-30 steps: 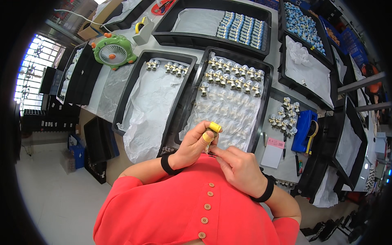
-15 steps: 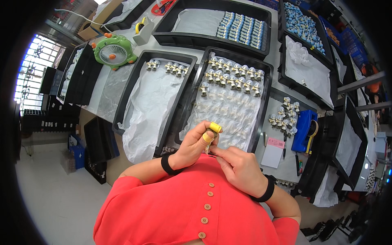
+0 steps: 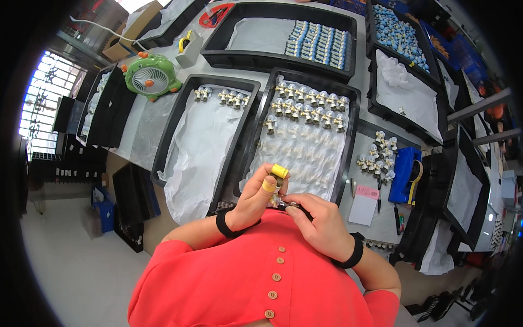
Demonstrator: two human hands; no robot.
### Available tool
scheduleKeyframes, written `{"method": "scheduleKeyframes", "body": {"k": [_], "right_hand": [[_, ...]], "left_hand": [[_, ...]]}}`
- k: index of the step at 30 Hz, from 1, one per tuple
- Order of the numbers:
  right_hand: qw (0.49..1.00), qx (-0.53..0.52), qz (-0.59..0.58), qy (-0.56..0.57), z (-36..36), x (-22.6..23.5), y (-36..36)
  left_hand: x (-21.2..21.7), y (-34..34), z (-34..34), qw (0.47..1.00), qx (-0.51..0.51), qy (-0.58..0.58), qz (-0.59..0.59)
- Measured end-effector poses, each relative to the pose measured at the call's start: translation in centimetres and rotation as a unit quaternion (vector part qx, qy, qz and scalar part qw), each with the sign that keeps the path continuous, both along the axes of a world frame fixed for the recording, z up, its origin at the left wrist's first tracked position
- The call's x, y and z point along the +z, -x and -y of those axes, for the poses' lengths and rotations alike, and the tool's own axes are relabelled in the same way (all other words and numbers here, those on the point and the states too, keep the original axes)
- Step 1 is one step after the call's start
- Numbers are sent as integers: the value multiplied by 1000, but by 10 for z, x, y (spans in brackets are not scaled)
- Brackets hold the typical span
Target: The person assembles small cylindrical components by hand, picking them from trays and joining them together. They place the assembled units into a tray lined with white tissue paper. The person occasionally adjusts the tissue paper and handles the components one by one.
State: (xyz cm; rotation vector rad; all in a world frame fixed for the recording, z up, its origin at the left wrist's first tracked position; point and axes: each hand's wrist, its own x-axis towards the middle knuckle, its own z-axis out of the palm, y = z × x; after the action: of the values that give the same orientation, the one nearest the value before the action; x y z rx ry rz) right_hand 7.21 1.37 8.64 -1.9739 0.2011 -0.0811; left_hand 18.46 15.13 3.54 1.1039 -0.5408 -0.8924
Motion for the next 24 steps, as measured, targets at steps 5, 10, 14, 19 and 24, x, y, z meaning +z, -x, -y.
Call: {"method": "scheduleKeyframes", "body": {"k": [5, 10, 14, 19, 24], "right_hand": [[987, -28, -18, -159, 0, -3, -6], [961, -79, 23, -265, -4, -11, -19], [917, -60, 32, -392, -2, -8, -24], [901, -69, 46, -426, -3, -11, -25], [918, -86, 54, -383, 1, -8, -25]], "left_hand": [[3, 7, 8, 995, 59, 86, 10], [9, 8, 21, 980, 95, 170, 27], [12, 7, 24, 968, 95, 230, 22], [11, 8, 27, 961, 119, 244, 45], [10, 5, 22, 976, 82, 172, 101]]}}
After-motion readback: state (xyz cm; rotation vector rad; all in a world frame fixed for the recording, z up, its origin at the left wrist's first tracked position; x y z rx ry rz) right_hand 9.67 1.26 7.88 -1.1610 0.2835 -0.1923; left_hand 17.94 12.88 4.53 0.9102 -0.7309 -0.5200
